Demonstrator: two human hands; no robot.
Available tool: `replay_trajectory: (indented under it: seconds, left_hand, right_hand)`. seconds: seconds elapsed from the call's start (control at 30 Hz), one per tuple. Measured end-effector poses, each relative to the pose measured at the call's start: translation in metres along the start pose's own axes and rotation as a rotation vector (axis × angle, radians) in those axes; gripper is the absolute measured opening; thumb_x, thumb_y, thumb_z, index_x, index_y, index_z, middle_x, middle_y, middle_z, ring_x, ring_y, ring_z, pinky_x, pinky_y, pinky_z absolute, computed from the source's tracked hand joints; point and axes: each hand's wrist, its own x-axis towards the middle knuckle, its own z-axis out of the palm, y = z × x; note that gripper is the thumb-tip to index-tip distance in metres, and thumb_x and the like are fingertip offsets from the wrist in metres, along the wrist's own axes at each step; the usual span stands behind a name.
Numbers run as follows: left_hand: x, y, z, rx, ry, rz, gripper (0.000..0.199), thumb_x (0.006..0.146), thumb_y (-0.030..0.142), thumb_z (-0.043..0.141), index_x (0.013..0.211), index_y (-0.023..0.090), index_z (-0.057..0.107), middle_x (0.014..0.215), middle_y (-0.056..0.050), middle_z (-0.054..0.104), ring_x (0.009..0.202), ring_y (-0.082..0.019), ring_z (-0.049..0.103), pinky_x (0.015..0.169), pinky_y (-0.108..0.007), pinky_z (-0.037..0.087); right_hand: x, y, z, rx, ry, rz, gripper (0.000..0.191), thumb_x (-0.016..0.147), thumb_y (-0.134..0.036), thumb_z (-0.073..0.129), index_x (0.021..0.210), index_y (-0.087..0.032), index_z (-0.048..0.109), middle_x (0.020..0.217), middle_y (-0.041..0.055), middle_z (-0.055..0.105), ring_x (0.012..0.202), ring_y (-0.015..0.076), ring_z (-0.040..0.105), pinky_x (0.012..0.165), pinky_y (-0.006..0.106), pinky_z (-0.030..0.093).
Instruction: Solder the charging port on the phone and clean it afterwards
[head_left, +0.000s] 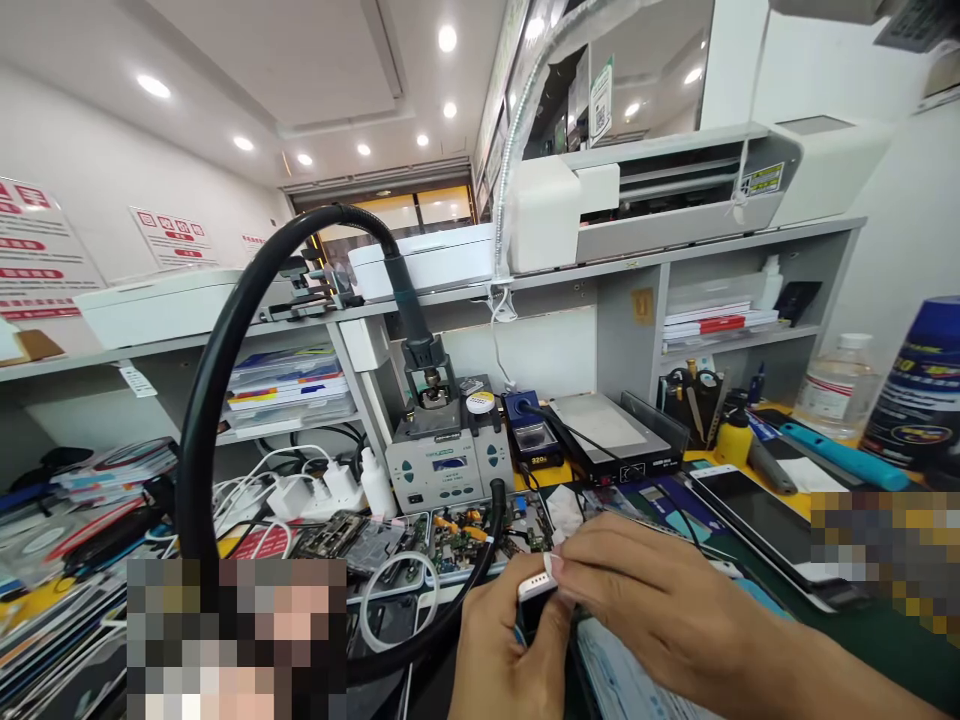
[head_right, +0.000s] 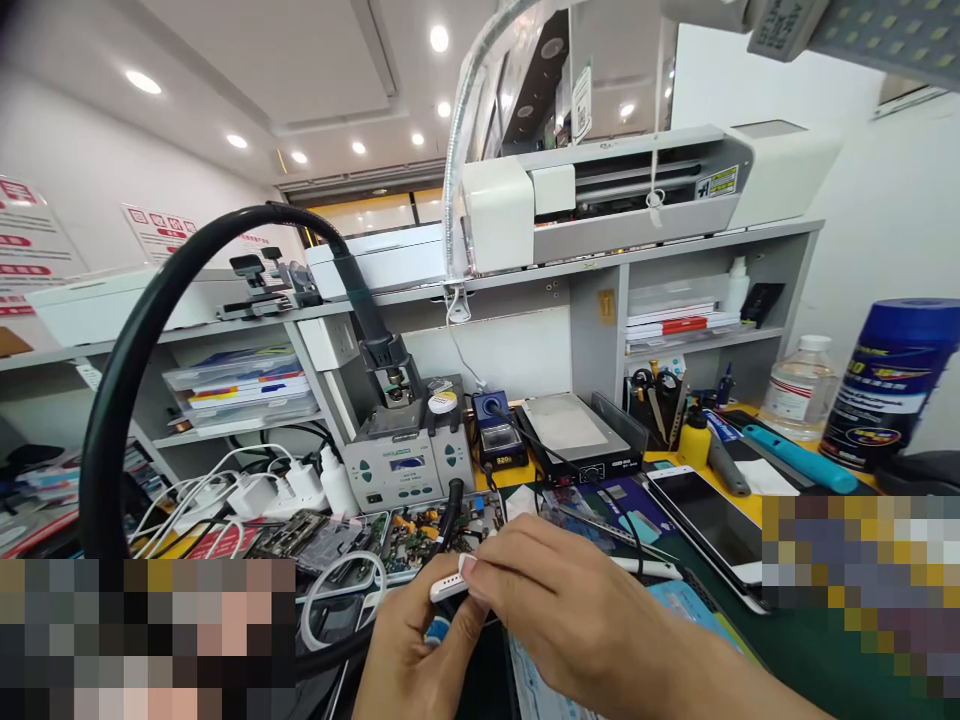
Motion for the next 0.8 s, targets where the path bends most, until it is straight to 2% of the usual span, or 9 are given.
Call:
replay_trajectory:
  seconds: [0.1, 0.2, 0.4, 0.53, 0.67, 0.8]
  left_hand:
    - [-0.001, -0.006, 0.001, 0.026, 0.009, 0.011, 0.024, 0.098, 0.037, 0.056, 0.101, 0.021, 0.074, 0.087, -0.004, 0.077, 0.078, -0.020, 0.069, 0.076, -0.027, 0.050]
    - [-0.001, -0.009, 0.001, 0.010, 0.000, 0.030, 0.022, 0.097, 0.034, 0.058, 0.104, 0.021, 0.076, 0.095, -0.006, 0.079, 0.081, -0.021, 0.071, 0.078, -0.027, 0.052]
    - [0.000, -0.003, -0.008, 0.074, -0.064, 0.042, 0.022, 0.098, 0.028, 0.057, 0.108, 0.022, 0.075, 0.094, -0.005, 0.079, 0.080, -0.019, 0.070, 0.077, -0.026, 0.052]
    - [-0.002, -0.004, -0.007, 0.067, -0.047, 0.021, 0.021, 0.096, 0.028, 0.059, 0.106, 0.024, 0.077, 0.091, -0.004, 0.079, 0.081, -0.020, 0.070, 0.077, -0.028, 0.053]
    - [-0.005, -0.004, -0.004, 0.117, -0.016, 0.025, 0.021, 0.095, 0.027, 0.062, 0.108, 0.025, 0.078, 0.091, -0.005, 0.080, 0.081, -0.021, 0.070, 0.067, -0.025, 0.053]
    - [-0.007, -0.001, -0.005, 0.132, 0.000, 0.000, 0.020, 0.093, 0.025, 0.065, 0.106, 0.029, 0.080, 0.091, -0.002, 0.080, 0.083, -0.020, 0.072, 0.074, -0.026, 0.054]
  right_hand:
    - [-0.002, 0.002, -0.003, -0.139, 0.013, -0.098, 0.022, 0.095, -0.004, 0.056, 0.112, -0.005, 0.069, 0.104, 0.0139, 0.074, 0.099, 0.0223, 0.065, 0.094, 0.036, 0.057]
    - [0.000, 0.004, -0.007, -0.142, 0.027, -0.103, 0.021, 0.096, -0.006, 0.054, 0.111, -0.006, 0.070, 0.102, 0.0126, 0.076, 0.097, 0.0209, 0.068, 0.093, 0.033, 0.059]
    - [0.002, 0.003, -0.007, -0.221, 0.005, -0.149, 0.025, 0.095, -0.004, 0.050, 0.112, -0.005, 0.068, 0.103, 0.0132, 0.078, 0.097, 0.0222, 0.072, 0.089, 0.034, 0.062]
    - [-0.005, 0.005, -0.010, -0.255, -0.005, -0.135, 0.027, 0.093, -0.003, 0.052, 0.114, -0.006, 0.069, 0.106, 0.0132, 0.078, 0.104, 0.0210, 0.072, 0.096, 0.031, 0.060]
    - [-0.006, 0.003, -0.009, -0.232, -0.048, -0.178, 0.033, 0.090, -0.002, 0.051, 0.119, -0.004, 0.066, 0.110, 0.0145, 0.078, 0.110, 0.0212, 0.071, 0.100, 0.032, 0.059]
    - [-0.009, 0.002, -0.014, -0.235, -0.037, -0.159, 0.030, 0.094, -0.005, 0.049, 0.117, -0.007, 0.067, 0.108, 0.0126, 0.079, 0.108, 0.0189, 0.073, 0.099, 0.028, 0.059]
